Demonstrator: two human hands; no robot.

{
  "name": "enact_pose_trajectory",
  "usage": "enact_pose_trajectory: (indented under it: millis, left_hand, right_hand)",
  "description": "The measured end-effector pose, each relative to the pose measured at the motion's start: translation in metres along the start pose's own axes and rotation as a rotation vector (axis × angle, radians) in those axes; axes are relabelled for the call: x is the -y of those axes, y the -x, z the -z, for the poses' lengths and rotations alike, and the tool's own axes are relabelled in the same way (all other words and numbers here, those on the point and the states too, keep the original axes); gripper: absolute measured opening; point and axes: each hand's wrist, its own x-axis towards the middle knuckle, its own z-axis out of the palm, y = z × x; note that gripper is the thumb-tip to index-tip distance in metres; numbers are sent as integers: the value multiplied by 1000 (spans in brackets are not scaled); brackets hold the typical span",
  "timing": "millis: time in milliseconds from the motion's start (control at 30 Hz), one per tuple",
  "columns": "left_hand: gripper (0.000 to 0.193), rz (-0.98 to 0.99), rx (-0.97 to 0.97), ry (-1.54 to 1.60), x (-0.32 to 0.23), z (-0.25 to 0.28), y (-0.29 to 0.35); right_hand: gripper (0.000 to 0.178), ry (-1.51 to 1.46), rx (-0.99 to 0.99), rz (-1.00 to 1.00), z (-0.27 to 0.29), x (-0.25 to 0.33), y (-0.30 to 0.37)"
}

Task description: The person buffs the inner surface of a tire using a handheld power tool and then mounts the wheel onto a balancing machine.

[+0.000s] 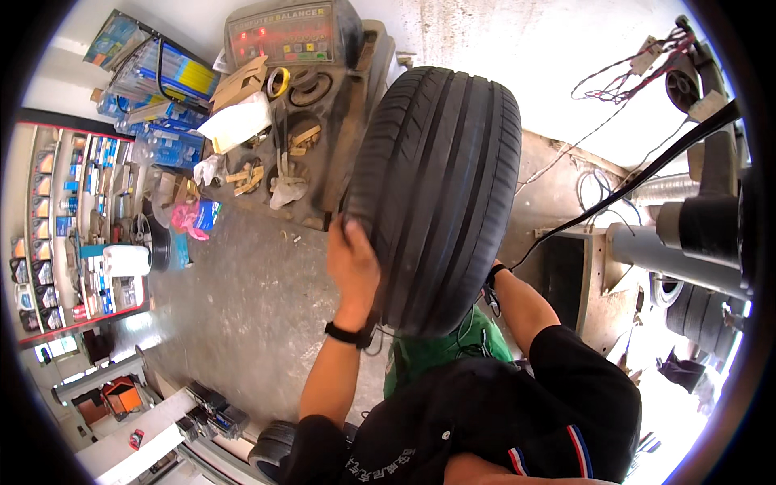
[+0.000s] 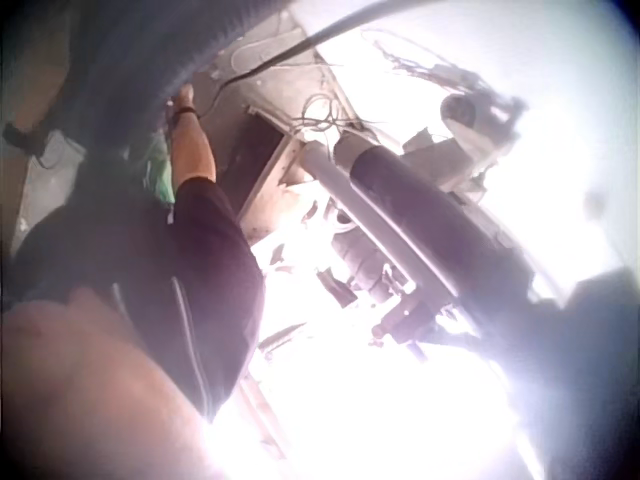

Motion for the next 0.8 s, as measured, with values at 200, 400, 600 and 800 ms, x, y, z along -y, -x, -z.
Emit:
enact_pose_trajectory:
  millis: [200, 400, 600, 800]
  left_hand:
    - [61, -118, -135, 293, 100, -3, 65]
    - [63, -54, 124, -149, 333, -29, 157]
    - [47, 322, 482, -445, 289, -3, 134]
    - [51, 10, 142, 279, 66, 10, -16]
  right_hand:
    - [44, 5, 1, -41, 0, -6, 11]
    - [45, 2, -8, -2, -6, 4, 7]
    - [46, 24, -32, -6, 8, -4, 6]
    - [48, 10, -31, -15, -1, 8, 3]
